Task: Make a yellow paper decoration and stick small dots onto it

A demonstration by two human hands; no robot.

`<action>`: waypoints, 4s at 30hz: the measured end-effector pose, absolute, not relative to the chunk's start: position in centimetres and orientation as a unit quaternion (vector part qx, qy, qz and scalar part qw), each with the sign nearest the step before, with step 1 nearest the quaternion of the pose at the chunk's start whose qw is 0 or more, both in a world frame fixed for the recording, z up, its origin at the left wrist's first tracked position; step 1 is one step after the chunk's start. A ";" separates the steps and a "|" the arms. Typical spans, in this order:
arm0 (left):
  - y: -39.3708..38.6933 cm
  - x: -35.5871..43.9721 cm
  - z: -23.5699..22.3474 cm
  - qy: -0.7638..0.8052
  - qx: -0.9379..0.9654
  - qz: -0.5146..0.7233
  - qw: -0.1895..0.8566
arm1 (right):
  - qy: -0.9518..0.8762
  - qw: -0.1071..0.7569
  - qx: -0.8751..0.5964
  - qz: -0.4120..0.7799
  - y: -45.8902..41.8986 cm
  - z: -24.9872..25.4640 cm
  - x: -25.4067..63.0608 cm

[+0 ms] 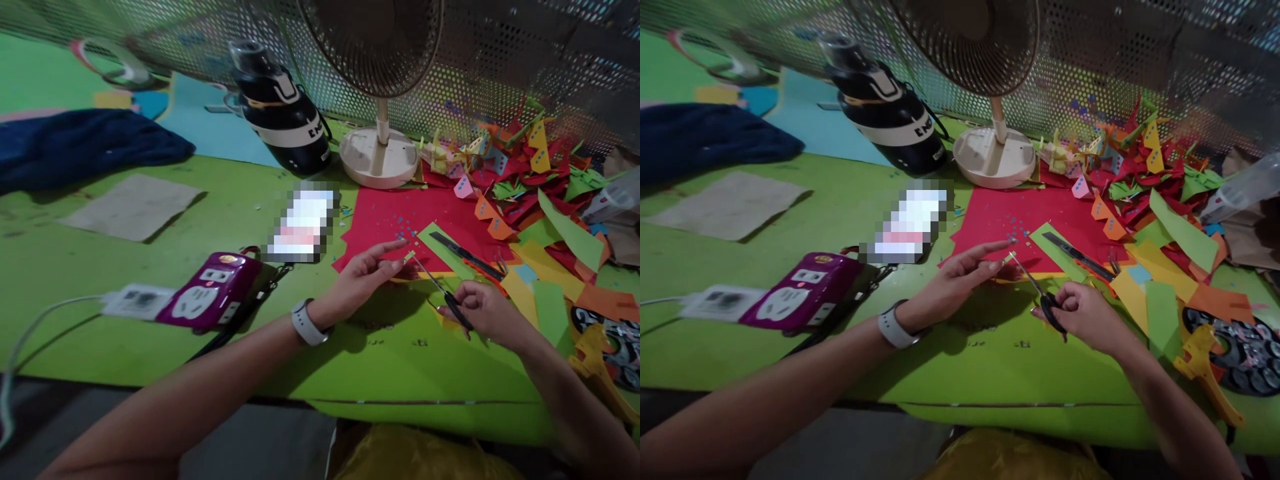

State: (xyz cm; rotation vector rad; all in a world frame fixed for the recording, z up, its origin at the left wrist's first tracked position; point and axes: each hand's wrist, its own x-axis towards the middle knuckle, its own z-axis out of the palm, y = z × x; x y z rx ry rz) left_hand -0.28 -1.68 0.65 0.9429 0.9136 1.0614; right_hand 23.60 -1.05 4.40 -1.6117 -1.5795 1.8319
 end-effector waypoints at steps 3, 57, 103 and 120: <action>-1.6 -0.3 0.4 0.426 0.383 0.463 0.676 | -0.524 0.124 -0.559 0.630 -0.9 4.6 23.4; -1.8 0.2 0.6 0.401 0.304 0.497 0.706 | -0.535 0.103 -0.557 0.626 -1.4 4.6 23.0; -1.6 0.3 0.5 0.427 0.282 0.471 0.718 | -0.516 0.123 -0.564 0.633 -1.4 4.7 22.6; -1.6 0.4 0.2 0.424 0.273 0.474 0.722 | -0.499 0.133 -0.572 0.637 -1.5 4.5 22.4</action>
